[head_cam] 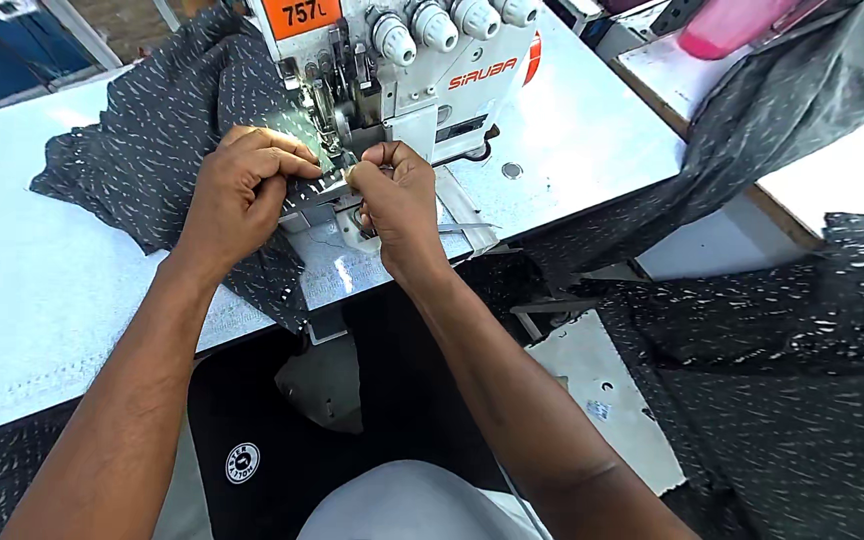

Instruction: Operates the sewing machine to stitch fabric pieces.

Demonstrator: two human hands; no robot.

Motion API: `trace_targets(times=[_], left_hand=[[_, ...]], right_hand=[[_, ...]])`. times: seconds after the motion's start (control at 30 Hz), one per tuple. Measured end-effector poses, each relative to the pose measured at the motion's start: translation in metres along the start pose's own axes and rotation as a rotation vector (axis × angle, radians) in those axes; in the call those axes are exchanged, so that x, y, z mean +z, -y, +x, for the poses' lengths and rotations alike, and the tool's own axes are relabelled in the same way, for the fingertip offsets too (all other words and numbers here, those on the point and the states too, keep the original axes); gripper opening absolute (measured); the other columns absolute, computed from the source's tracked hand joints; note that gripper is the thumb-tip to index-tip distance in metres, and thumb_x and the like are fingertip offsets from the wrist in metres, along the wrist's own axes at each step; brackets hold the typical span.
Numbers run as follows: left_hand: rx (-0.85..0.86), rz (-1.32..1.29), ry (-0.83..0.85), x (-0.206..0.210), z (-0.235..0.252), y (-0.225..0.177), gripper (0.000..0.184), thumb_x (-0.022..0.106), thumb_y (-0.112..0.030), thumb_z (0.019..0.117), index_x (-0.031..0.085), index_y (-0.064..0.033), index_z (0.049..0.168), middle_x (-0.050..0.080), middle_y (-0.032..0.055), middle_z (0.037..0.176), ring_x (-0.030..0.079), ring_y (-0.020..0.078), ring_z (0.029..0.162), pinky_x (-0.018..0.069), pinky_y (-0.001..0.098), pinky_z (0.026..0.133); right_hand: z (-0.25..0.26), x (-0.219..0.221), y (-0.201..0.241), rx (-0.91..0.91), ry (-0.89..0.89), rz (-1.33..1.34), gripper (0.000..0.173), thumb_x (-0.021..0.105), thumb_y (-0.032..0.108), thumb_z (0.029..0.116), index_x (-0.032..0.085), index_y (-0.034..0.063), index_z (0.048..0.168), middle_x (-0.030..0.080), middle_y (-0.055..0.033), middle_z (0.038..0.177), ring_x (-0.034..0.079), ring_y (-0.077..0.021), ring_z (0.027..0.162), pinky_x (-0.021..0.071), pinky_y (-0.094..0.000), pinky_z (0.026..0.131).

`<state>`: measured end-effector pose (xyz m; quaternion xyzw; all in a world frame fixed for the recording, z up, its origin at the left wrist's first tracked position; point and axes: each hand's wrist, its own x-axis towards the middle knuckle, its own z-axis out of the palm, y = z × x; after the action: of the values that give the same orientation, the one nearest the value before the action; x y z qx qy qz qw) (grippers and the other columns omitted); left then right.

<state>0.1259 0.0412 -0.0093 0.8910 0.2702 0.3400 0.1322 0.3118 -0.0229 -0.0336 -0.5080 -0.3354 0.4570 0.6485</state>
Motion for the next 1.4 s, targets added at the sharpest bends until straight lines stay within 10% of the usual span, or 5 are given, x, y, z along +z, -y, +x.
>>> trace_targets(times=[0.27,0.47,0.63,0.9,1.4], left_hand=[[-0.138,0.277,0.03,0.006,-0.003,-0.023,0.041,0.062,-0.044,0.0964,0.072,-0.0136,0.122,0.066,0.0073,0.131,0.056,0.0312,0.122,0.0419,0.0549,0.103],[-0.181,0.225,-0.169,0.027,-0.027,-0.061,0.017,0.061,-0.012,0.0989,0.077,-0.0106,0.106,0.072,0.0078,0.108,0.067,0.0205,0.103,0.0529,0.0392,0.09],[-0.325,-0.128,-0.221,0.033,-0.032,-0.09,0.01,0.069,-0.011,0.097,0.076,-0.008,0.103,0.072,0.0016,0.102,0.068,0.0036,0.087,0.0573,0.019,0.074],[-0.064,0.247,-0.286,0.041,-0.025,-0.085,0.019,0.062,-0.011,0.1003,0.078,-0.0097,0.111,0.073,0.008,0.113,0.066,0.0239,0.101,0.0534,0.0398,0.088],[-0.038,0.043,-0.255,-0.002,-0.11,-0.084,0.015,0.064,-0.019,0.0981,0.078,-0.0178,0.104,0.074,-0.0021,0.112,0.065,0.016,0.113,0.0521,0.0386,0.1]], right_hand=[[-0.003,0.003,-0.01,-0.261,-0.154,-0.261,0.01,0.065,0.014,0.091,0.065,0.0079,0.099,0.053,0.001,0.065,0.046,-0.0093,0.049,0.0405,-0.0275,0.046],[-0.027,-0.014,-0.013,-0.69,0.093,-0.867,0.046,0.061,0.013,0.0931,0.064,0.0101,0.139,0.053,0.0003,0.056,0.05,-0.0172,0.045,0.0421,-0.0391,0.044],[-0.011,-0.027,0.002,-0.791,0.092,-1.015,0.027,0.058,0.011,0.097,0.078,0.0181,0.113,0.074,-0.0052,0.081,0.068,-0.0243,0.065,0.0517,-0.0472,0.054],[-0.022,-0.034,-0.007,-0.706,-0.002,-0.727,0.035,0.061,0.008,0.0959,0.069,0.0082,0.13,0.061,-0.0018,0.065,0.051,-0.0117,0.048,0.0457,-0.0325,0.045],[-0.069,-0.034,0.007,-0.045,0.493,-0.191,0.025,0.059,0.018,0.1051,0.068,0.001,0.122,0.074,-0.011,0.098,0.074,-0.0193,0.082,0.0642,-0.0367,0.075]])
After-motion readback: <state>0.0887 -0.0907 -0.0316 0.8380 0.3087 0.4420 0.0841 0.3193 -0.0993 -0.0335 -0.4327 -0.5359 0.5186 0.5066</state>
